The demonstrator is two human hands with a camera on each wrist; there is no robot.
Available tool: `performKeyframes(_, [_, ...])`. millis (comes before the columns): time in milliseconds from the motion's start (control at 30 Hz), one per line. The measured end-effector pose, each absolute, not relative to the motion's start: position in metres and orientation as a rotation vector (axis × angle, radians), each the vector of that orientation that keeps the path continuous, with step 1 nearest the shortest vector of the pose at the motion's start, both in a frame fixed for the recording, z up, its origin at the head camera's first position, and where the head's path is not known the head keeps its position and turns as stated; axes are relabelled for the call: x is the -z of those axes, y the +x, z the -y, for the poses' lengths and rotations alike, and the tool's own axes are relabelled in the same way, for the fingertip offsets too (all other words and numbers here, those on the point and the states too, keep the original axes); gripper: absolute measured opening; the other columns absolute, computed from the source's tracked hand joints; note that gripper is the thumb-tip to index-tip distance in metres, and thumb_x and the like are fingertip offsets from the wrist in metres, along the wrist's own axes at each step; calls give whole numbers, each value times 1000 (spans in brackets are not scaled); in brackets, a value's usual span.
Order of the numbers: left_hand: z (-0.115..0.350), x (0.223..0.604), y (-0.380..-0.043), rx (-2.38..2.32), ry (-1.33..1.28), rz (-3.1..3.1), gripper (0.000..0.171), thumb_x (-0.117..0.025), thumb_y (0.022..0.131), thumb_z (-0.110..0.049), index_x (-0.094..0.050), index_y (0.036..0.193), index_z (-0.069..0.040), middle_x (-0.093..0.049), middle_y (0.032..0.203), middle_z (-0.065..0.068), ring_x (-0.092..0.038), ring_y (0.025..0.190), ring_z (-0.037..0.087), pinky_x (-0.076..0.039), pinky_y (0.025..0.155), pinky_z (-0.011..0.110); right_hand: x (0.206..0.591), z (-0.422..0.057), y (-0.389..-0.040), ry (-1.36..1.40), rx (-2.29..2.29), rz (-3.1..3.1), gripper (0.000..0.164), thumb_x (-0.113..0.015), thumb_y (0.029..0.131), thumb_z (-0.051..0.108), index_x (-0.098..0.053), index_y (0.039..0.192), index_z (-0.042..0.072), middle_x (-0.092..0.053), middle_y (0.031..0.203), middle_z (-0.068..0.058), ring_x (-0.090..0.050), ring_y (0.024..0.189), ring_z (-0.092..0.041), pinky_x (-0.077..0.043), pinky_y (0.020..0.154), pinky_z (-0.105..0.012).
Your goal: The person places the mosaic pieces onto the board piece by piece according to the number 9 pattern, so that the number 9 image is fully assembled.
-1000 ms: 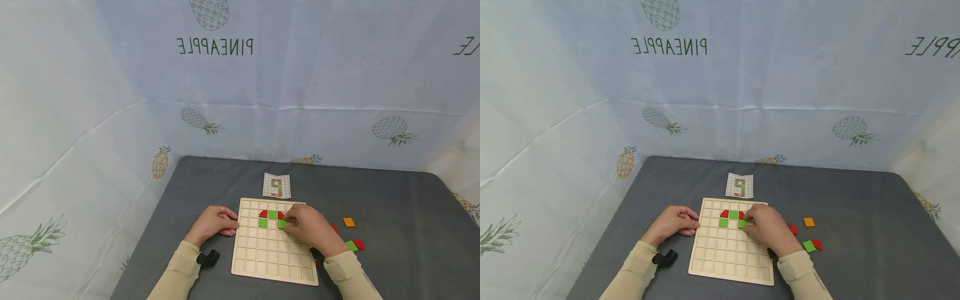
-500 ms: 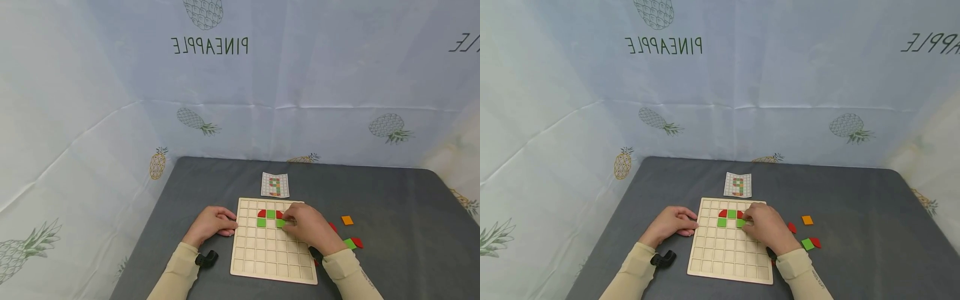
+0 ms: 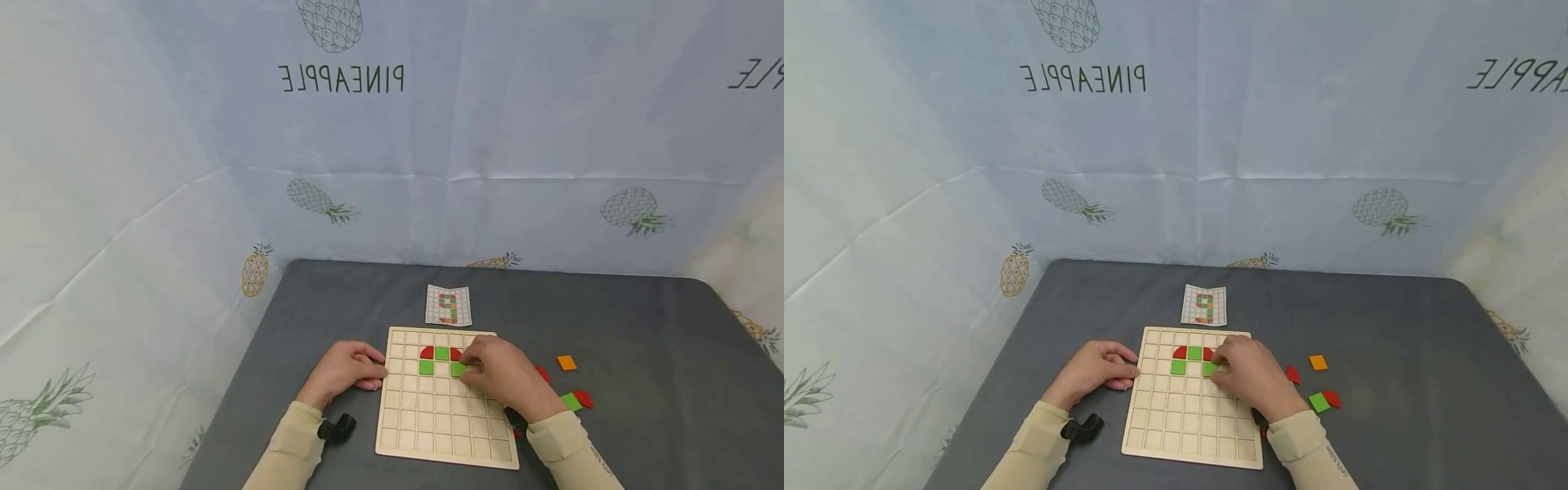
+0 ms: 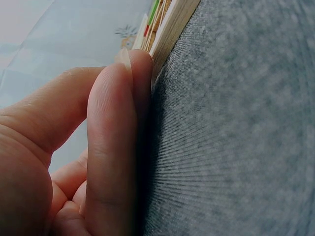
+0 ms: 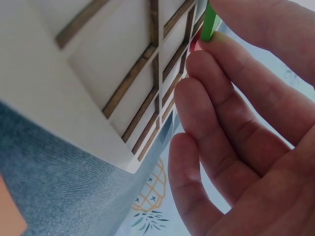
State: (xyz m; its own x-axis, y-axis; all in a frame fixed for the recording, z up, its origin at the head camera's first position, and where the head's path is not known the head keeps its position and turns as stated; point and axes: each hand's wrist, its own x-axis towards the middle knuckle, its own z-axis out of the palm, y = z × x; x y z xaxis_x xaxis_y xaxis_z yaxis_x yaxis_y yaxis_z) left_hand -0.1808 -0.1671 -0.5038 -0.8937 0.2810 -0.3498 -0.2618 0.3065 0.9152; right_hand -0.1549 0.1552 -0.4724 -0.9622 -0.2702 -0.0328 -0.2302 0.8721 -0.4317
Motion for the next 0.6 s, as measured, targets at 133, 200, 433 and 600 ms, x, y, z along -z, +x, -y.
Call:
performKeyframes(133, [167, 503, -179, -1620, 21, -2130, 36, -93, 85, -16, -77, 114, -2, -77, 82, 9, -78, 71, 14, -69, 69, 32, 473, -155, -154, -402, 664, -2956, 15, -91, 84, 15, -85, 97, 17, -74, 97, 8, -61, 88, -8, -61, 84, -36])
performKeyframes(200, [168, 502, -179, -1622, 21, -2130, 36, -93, 85, -16, -77, 114, -2, -77, 81, 10, -78, 71, 14, -69, 70, 33, 473, -154, -154, -400, 668, -2955, 15, -91, 83, 14, -85, 97, 17, -74, 97, 8, -61, 88, -9, -61, 85, -36])
performKeyframes(433, [167, 504, -181, -1625, 17, -2130, 35, -93, 84, -15, -78, 113, -2, -77, 81, 9, -78, 70, 14, -69, 69, 33, 472, -154, -155, -391, 664, -2949, 15, -91, 84, 15, -85, 98, 16, -75, 99, 7, -62, 89, -9, -61, 85, -36])
performKeyframes(600, [166, 504, -181, -1617, 3, -2146, 35, -94, 84, -16, -78, 113, -3, -77, 80, 8, -78, 70, 14, -68, 68, 32, 473, -155, -155, -405, 663, -2957, 14, -90, 84, 15, -85, 97, 17, -75, 98, 7, -62, 89, -9, -61, 85, -36])
